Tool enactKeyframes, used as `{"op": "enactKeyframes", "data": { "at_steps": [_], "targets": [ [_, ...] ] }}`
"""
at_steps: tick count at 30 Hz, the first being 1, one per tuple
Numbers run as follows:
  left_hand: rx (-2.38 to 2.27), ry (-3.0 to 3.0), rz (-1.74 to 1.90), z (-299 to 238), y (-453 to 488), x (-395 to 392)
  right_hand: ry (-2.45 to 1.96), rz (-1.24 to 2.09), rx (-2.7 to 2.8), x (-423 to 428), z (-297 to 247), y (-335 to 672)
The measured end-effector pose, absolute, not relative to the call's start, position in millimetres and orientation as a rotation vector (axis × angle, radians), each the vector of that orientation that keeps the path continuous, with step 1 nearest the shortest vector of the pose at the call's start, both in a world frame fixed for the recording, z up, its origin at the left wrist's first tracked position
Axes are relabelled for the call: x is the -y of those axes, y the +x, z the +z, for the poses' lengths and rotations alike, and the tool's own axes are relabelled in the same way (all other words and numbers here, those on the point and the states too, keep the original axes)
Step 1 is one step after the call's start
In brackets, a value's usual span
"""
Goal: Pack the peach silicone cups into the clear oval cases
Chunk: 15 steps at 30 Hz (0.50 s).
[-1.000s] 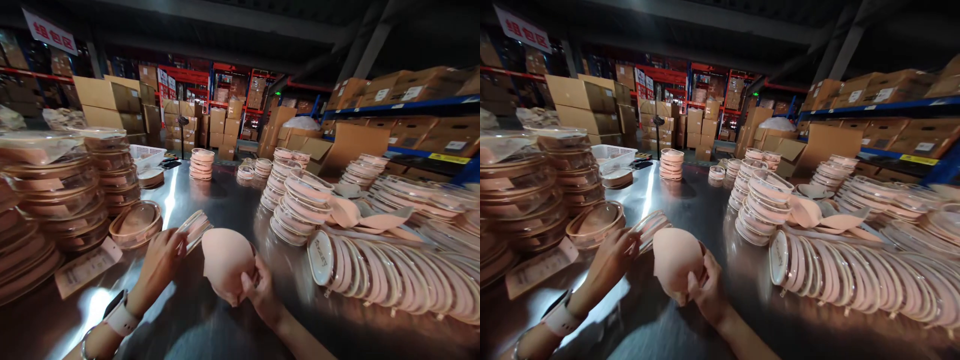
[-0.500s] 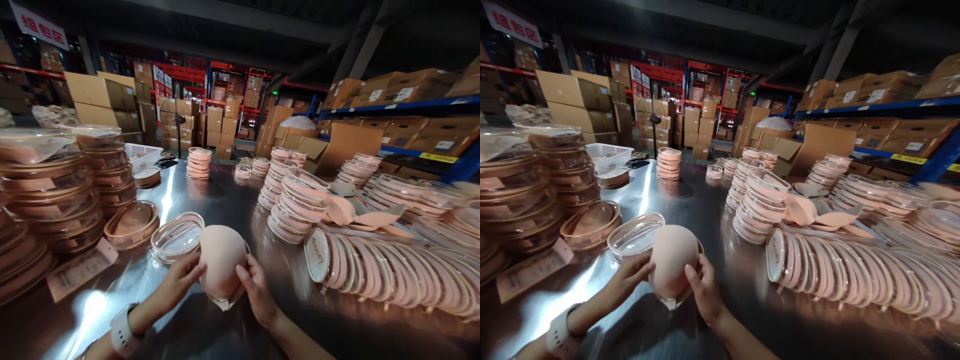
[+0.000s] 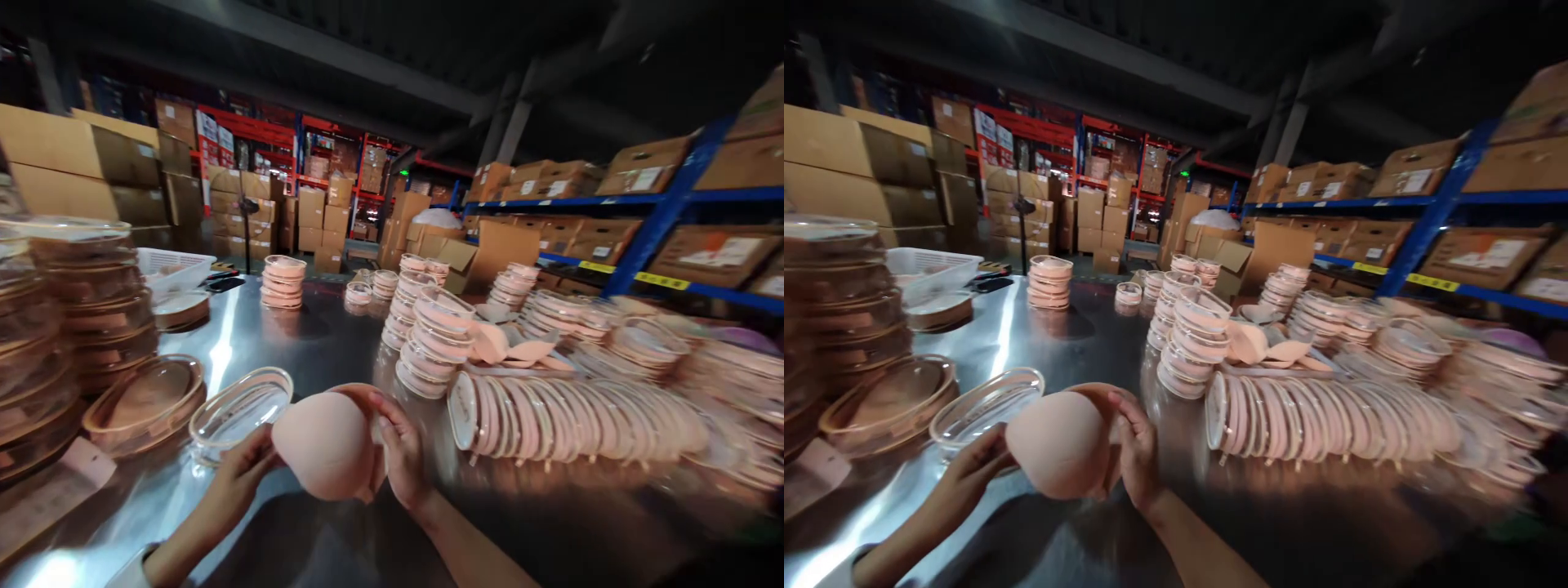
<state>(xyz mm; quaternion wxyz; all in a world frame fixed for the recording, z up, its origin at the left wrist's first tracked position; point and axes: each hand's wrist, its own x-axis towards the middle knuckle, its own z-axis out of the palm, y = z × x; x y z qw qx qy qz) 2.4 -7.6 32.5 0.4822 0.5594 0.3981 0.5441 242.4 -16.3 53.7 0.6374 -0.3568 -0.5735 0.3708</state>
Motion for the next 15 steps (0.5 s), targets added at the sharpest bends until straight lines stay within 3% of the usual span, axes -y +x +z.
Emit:
{"op": "enactKeyframes", "data": {
  "at_steps": [5, 10, 15],
  "targets": [
    [-1.107, 1.277, 1.421, 20, -13, -5, -0.92, 0.621, 1.344, 36, 85, 252],
    [-1.228, 1.433, 1.376, -3, -21, -15, -0.742, 0.611, 2.024, 55, 113, 255],
    [-1.233, 1.523, 1.317, -17, -17, -20, -1.111, -0.004, 1.449, -2, 202, 319]
  ]
}}
